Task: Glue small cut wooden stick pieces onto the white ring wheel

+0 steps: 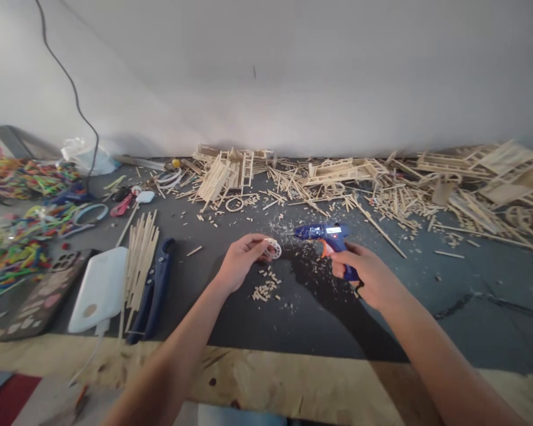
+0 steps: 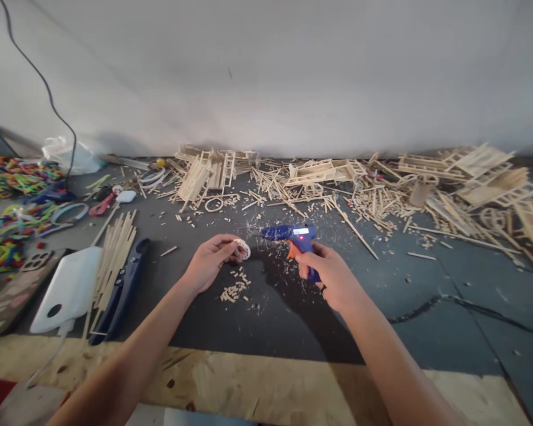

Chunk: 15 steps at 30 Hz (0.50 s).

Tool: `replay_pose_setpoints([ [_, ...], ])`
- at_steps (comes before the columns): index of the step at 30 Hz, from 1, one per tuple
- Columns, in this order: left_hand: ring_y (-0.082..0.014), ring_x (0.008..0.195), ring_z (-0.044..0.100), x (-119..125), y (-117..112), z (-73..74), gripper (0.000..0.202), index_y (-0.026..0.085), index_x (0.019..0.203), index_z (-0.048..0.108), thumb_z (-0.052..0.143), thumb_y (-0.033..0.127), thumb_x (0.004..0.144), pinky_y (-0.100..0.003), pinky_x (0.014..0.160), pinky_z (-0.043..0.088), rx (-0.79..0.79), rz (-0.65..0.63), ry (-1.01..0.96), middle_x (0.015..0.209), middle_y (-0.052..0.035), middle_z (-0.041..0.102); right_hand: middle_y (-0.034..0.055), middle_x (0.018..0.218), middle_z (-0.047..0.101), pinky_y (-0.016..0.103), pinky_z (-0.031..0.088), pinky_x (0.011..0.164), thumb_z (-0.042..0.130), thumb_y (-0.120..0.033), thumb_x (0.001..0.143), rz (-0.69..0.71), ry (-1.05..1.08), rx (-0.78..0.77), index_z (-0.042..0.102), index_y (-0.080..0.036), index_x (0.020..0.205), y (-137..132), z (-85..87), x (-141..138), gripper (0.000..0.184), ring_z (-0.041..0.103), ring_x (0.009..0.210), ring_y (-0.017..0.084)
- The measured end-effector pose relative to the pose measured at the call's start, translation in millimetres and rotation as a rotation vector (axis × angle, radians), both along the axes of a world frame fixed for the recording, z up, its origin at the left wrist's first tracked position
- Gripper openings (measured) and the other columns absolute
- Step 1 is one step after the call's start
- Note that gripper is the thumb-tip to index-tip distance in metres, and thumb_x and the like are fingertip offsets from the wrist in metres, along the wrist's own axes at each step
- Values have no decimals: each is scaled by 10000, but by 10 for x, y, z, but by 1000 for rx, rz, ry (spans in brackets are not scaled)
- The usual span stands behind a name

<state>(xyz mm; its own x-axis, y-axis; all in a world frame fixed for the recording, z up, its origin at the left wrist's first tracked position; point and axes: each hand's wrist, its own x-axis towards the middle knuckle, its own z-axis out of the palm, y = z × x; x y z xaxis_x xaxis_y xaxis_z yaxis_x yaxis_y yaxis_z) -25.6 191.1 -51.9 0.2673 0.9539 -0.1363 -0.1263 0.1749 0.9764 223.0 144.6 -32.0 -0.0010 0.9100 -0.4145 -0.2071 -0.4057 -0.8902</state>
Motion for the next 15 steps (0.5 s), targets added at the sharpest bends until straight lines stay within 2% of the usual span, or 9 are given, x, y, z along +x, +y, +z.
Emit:
replay_pose_setpoints([
  [3,-160,717,655,7,0,16,250,134,927,646,661,354,809,-298,695,523,-12,-9,32,793,-62,713,-40,534,534,231,367,520,703,-238,685,7,173,47,618,-191,782,-37,-52,-45,137,484,520,97],
  [6,-162,704,655,6,1,39,248,132,925,647,654,354,816,-300,691,523,-35,-4,67,785,-63,710,6,725,647,277,444,601,733,-198,651,-14,301,-1,654,-210,836,-95,-70,-63,201,580,642,142],
  [8,-157,697,656,-4,3,50,239,135,924,646,647,351,822,-291,689,522,-54,-2,96,783,-61,712,57,897,689,263,411,512,729,-211,651,-5,346,-28,677,-214,906,-130,-71,-57,261,602,663,165],
  [9,-154,694,657,-11,3,54,234,138,926,645,642,350,826,-287,691,523,-64,-1,113,782,-59,714,73,898,695,251,376,473,715,-223,670,42,363,-41,684,-205,922,-141,-70,-52,255,584,598,148],
  [11,-153,703,664,-27,2,60,224,146,932,645,624,350,839,-281,701,526,-83,-7,151,788,-56,721,67,725,686,241,327,458,672,-234,719,131,377,-80,695,-166,863,-149,-74,-45,160,500,456,93],
  [13,-155,712,672,-44,-6,67,226,154,937,645,608,359,848,-276,699,529,-99,-17,190,796,-55,726,66,647,670,238,312,466,660,-255,733,168,387,-121,699,-148,833,-140,-83,-48,152,483,441,87],
  [15,-156,708,677,-58,-19,75,231,159,937,649,598,368,852,-267,680,529,-110,-35,229,795,-54,728,69,679,679,246,340,502,677,-270,733,159,392,-154,697,-155,828,-122,-94,-58,151,513,476,97],
])
